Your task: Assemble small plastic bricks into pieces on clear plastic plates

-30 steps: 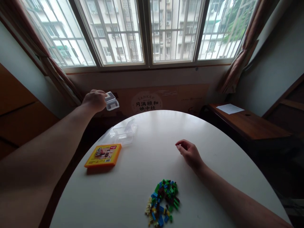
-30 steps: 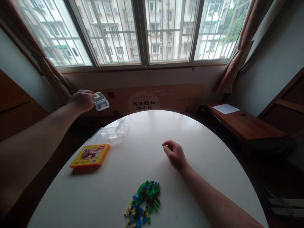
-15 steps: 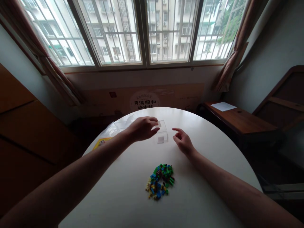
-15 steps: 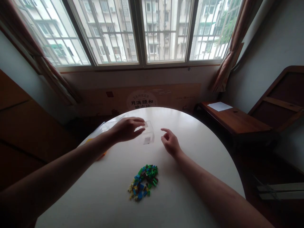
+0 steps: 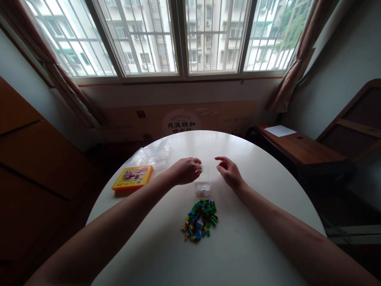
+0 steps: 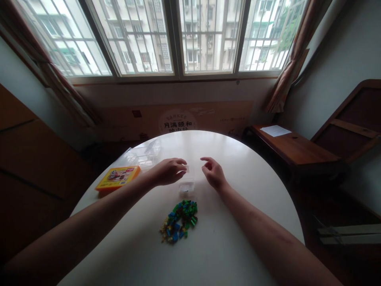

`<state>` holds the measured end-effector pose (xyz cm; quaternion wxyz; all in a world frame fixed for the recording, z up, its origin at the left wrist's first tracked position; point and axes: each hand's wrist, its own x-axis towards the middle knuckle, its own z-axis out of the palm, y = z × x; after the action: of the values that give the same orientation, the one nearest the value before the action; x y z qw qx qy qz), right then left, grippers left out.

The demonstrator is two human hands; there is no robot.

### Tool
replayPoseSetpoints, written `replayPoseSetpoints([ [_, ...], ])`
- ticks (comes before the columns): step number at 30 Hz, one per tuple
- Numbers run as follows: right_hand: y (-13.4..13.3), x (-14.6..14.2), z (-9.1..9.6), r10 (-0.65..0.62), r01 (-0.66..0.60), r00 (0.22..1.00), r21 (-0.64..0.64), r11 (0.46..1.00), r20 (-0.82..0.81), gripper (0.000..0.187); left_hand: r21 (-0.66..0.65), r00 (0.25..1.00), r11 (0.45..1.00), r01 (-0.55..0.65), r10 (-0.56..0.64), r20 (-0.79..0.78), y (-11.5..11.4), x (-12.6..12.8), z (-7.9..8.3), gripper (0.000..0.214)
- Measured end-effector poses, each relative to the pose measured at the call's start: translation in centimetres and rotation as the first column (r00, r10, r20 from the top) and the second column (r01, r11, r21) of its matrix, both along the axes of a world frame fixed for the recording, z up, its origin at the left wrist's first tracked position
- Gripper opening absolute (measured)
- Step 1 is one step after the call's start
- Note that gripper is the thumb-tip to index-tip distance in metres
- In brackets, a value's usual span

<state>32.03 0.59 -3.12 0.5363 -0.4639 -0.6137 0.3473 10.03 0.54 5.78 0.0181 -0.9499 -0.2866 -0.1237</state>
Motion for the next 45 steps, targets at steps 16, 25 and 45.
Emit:
replayPoseSetpoints([
  [16, -3.2, 0.8, 2.4, 0.076, -0.1, 0.987, 0.166, 0.981, 0.141, 0.038, -0.129, 0.925, 0.975, -0.182, 0.215, 0.315, -5.8, -4.3, 1.1, 0.018],
  [25, -5.2, -0.4, 3.6, 0.299, -0.506, 0.686, 0.14, 0.851, 0.663, 0.02, -0.438, 0.995, 0.899, -0.011, 0.053, 0.083, -8.5, -5.7, 0.0, 0.012],
  [45, -8.0, -0.1, 7.7, 0.518, -0.719, 0.368, -0.117, 0.685, 0.772, 0.012, -0.511, 0.993, 0.851, 0.12, -0.101, 0.065, -9.6, -3.8, -1.1, 0.029],
])
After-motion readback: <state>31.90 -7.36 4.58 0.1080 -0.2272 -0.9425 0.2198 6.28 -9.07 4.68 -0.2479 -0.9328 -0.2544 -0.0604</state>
